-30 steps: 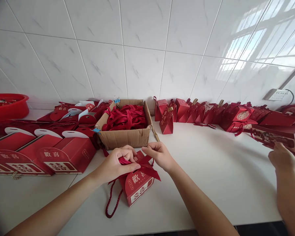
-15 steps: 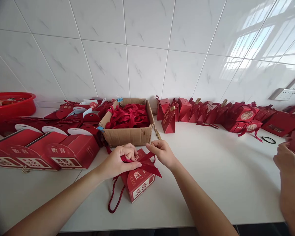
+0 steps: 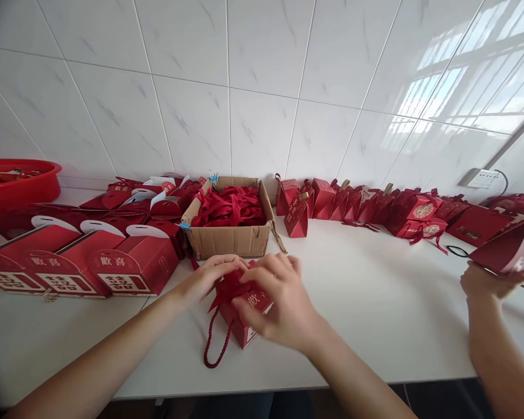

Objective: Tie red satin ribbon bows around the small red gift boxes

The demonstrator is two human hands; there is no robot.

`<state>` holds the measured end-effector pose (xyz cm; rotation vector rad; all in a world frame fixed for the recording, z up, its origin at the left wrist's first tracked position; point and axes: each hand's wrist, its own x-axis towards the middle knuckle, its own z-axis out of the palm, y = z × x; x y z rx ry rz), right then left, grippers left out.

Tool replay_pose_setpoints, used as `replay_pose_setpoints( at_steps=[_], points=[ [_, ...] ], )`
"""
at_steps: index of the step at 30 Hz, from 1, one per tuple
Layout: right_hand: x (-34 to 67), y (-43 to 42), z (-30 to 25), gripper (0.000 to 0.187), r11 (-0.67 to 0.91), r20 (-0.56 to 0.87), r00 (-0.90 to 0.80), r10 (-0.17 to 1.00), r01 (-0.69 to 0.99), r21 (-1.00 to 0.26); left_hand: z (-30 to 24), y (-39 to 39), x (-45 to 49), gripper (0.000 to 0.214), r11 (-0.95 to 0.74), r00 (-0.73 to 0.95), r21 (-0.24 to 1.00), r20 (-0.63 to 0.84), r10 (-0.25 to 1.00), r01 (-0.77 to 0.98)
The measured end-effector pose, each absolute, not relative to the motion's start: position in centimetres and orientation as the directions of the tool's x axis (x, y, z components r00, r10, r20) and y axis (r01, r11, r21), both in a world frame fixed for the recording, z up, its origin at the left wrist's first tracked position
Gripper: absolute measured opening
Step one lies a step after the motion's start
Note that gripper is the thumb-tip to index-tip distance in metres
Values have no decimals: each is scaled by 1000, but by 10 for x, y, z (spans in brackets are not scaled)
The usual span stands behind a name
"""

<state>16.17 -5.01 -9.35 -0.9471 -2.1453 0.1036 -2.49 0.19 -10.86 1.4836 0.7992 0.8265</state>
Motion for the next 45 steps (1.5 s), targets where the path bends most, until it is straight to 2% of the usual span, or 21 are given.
replay_pose_setpoints(
  at_steps=[2, 4, 6, 10, 14, 26, 34, 42, 45],
  points=[
    [145, -63, -100, 24, 727, 581, -505, 638, 643, -241, -108, 1, -24, 24, -83, 499, 996, 64, 865, 15],
    [131, -67, -112, 16, 685, 584, -494, 644, 713, -152, -108, -1, -23, 21, -109, 481, 994, 86, 872, 20],
    [122, -67, -124, 9, 642, 641, -432, 634, 756, -125, -107, -3, -22, 21, -136, 459, 990, 108, 882, 29],
    [126, -68, -131, 10, 676, 762, -308, 569, 703, -221, -109, -5, -19, 24, -202, 413, 975, 147, 899, 92],
    [146, -74, -126, 10, 708, 780, -290, 555, 657, -259, -112, -5, -17, 22, -279, 419, 946, 189, 888, 165],
    [174, -74, -139, 24, 778, 770, -453, 450, 622, -90, -119, -7, -11, 20, -359, 350, 898, 261, 900, 253],
    [176, -75, -139, 24, 811, 765, -506, 398, 583, -37, -120, -9, -10, 19, -371, 324, 883, 274, 905, 288],
    [174, -78, -139, 20, 795, 752, -453, 479, 586, -154, -115, -6, -14, 20, -405, 393, 869, 280, 876, 283],
    [178, -80, -138, 27, 821, 735, -483, 475, 544, -174, -113, -6, -15, 24, -401, 387, 886, 295, 874, 232]
  ],
)
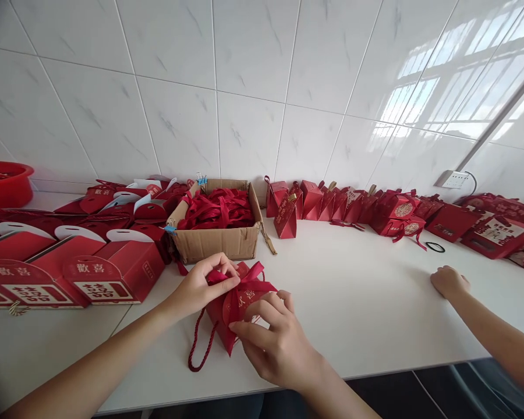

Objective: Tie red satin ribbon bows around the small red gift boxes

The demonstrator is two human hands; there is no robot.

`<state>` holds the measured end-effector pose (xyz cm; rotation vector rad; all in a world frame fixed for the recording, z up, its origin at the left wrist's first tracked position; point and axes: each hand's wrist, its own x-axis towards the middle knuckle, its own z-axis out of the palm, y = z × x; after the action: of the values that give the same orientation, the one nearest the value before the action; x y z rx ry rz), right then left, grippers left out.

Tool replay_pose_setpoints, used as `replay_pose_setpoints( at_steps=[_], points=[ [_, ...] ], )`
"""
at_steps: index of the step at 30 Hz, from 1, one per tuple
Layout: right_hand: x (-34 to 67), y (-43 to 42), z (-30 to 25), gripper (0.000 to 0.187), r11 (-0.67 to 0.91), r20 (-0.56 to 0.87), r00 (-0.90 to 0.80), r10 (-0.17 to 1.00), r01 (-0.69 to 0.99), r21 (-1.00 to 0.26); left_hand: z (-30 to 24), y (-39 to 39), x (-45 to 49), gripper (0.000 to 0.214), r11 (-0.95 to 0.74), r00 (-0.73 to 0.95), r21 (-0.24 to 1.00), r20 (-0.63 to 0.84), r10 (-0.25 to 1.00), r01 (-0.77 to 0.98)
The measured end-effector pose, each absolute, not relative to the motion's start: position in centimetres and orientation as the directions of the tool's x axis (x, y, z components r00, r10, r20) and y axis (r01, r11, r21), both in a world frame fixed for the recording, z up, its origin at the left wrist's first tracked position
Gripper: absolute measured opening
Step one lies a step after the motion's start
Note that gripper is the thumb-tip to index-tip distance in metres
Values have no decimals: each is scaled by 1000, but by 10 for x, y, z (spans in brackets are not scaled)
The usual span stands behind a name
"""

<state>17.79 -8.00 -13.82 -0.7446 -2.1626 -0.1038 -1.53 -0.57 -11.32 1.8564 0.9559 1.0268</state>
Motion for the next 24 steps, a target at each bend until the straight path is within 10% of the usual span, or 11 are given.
replay_pose_setpoints(
  at_steps=[10, 17, 21, 24],
  points=[
    [196, -60, -143, 35, 649, 683, -305, 664, 689, -324, -99, -5, -25, 17, -421, 351, 854, 311, 883, 304],
    [200, -61, -148, 24, 687, 768, -292, 569, 682, -250, -113, -46, -29, 17, -587, 203, 615, 579, 789, 526],
    [205, -70, -145, 25, 736, 773, -307, 556, 615, -285, -134, -75, -44, 22, -446, 86, 767, 462, 883, 461],
    [201, -73, -158, 53, 625, 684, -145, 715, 571, -532, -154, -88, -56, 32, -279, 38, 841, 295, 955, 464]
  ],
)
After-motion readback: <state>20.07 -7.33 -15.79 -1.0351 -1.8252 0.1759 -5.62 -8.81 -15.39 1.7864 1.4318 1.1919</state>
